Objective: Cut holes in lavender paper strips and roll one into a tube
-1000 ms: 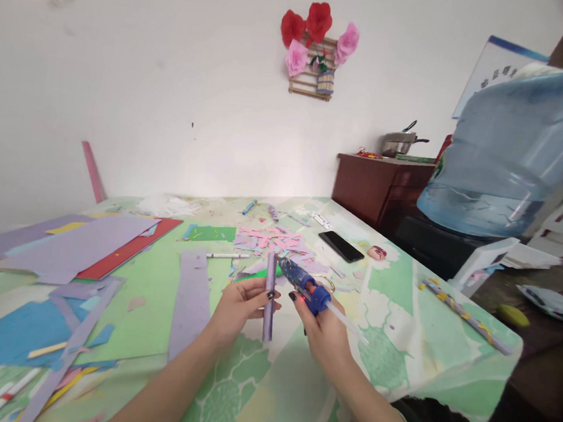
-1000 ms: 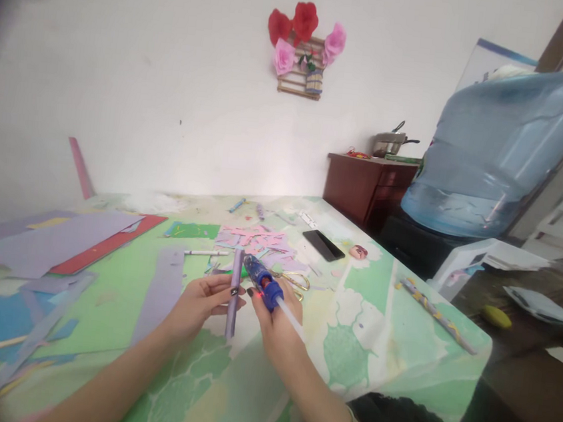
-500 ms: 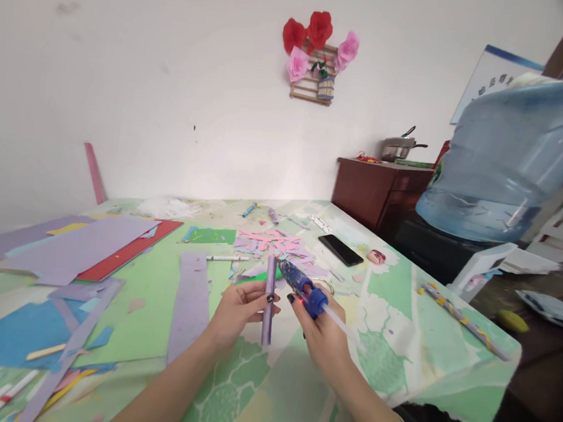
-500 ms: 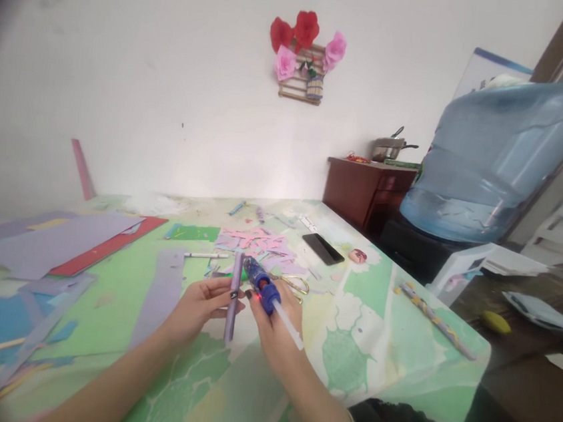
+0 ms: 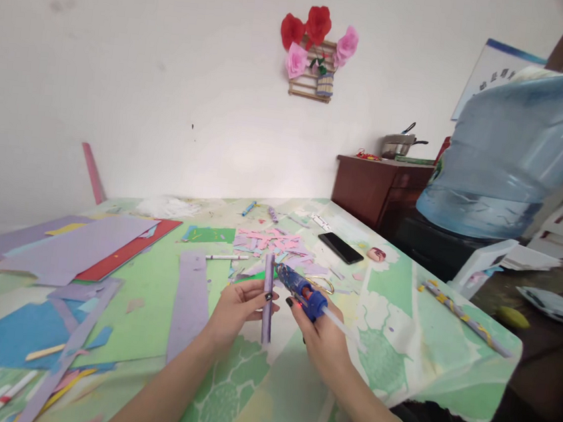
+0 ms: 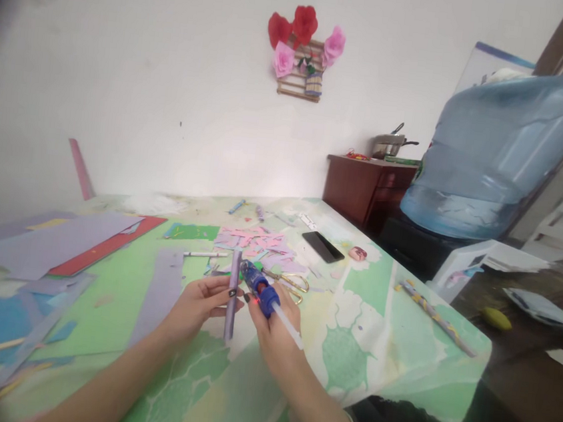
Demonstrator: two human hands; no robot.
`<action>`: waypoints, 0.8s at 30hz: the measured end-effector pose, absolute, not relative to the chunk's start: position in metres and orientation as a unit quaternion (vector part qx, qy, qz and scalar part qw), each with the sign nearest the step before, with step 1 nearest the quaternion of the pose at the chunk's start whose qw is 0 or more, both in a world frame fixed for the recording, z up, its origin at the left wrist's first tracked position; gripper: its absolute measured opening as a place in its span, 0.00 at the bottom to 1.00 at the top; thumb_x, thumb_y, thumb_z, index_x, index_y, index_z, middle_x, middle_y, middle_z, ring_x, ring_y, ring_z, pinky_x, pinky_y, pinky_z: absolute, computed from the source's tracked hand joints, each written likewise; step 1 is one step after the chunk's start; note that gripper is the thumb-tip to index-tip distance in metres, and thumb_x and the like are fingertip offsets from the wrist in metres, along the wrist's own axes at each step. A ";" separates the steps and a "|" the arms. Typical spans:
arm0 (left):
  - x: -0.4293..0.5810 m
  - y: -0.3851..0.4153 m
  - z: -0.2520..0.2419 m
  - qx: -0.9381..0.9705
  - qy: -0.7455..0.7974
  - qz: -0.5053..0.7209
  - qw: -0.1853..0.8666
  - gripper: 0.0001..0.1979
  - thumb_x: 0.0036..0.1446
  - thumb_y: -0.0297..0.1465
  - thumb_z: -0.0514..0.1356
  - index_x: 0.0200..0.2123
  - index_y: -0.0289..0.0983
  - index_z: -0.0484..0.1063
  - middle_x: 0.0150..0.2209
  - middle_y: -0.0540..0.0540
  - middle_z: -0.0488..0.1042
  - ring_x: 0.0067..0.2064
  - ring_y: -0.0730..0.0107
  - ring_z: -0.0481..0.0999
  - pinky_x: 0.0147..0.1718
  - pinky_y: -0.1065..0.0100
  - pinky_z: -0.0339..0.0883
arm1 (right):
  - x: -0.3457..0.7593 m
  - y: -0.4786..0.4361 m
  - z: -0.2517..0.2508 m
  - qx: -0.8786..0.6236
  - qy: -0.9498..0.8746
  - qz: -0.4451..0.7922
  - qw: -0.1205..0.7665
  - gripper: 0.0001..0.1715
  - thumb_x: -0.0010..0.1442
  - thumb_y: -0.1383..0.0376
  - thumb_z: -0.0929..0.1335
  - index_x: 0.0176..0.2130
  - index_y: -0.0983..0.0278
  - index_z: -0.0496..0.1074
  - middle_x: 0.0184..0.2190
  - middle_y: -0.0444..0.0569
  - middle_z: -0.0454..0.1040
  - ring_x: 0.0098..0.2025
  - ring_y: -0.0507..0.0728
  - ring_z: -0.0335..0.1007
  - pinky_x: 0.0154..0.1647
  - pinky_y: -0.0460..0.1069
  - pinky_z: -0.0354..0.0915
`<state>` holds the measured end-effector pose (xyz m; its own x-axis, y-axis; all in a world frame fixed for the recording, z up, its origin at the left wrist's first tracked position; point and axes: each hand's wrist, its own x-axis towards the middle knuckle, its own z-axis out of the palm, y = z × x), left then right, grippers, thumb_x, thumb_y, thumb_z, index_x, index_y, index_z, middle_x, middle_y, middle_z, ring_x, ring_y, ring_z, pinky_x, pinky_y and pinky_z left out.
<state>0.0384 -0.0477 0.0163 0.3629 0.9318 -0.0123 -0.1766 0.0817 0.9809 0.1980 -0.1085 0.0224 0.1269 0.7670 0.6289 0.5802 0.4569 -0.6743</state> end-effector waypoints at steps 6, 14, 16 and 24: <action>0.039 -0.046 0.015 0.523 0.359 0.431 0.642 0.20 0.45 0.36 0.67 0.41 0.32 0.73 0.38 0.38 0.78 0.35 0.60 0.79 0.40 0.59 0.72 | 0.199 -0.109 0.021 -0.524 -0.645 0.098 0.548 0.10 0.60 0.60 0.63 0.34 0.64 0.68 0.30 0.49 0.72 0.32 0.55 0.67 0.33 0.48 0.62; 0.039 -0.047 0.017 0.521 0.362 0.432 0.641 0.20 0.44 0.36 0.67 0.40 0.31 0.73 0.37 0.37 0.79 0.35 0.58 0.79 0.39 0.58 0.72 | 0.198 -0.110 0.022 -0.509 -0.647 0.126 0.553 0.09 0.61 0.61 0.63 0.33 0.64 0.67 0.30 0.47 0.70 0.32 0.55 0.66 0.34 0.48 0.61; 0.038 -0.048 0.017 0.518 0.361 0.435 0.642 0.20 0.44 0.36 0.67 0.40 0.31 0.73 0.37 0.37 0.79 0.35 0.58 0.79 0.38 0.58 0.72 | 0.197 -0.111 0.023 -0.509 -0.648 0.126 0.553 0.09 0.61 0.61 0.63 0.33 0.64 0.67 0.30 0.48 0.71 0.33 0.55 0.66 0.36 0.49 0.61; 0.038 -0.047 0.016 0.518 0.356 0.439 0.642 0.19 0.43 0.35 0.68 0.38 0.31 0.74 0.37 0.37 0.79 0.35 0.58 0.79 0.37 0.59 0.72 | 0.196 -0.118 0.021 -0.537 -0.635 0.151 0.535 0.12 0.60 0.59 0.62 0.30 0.64 0.65 0.27 0.47 0.70 0.31 0.55 0.66 0.34 0.48 0.61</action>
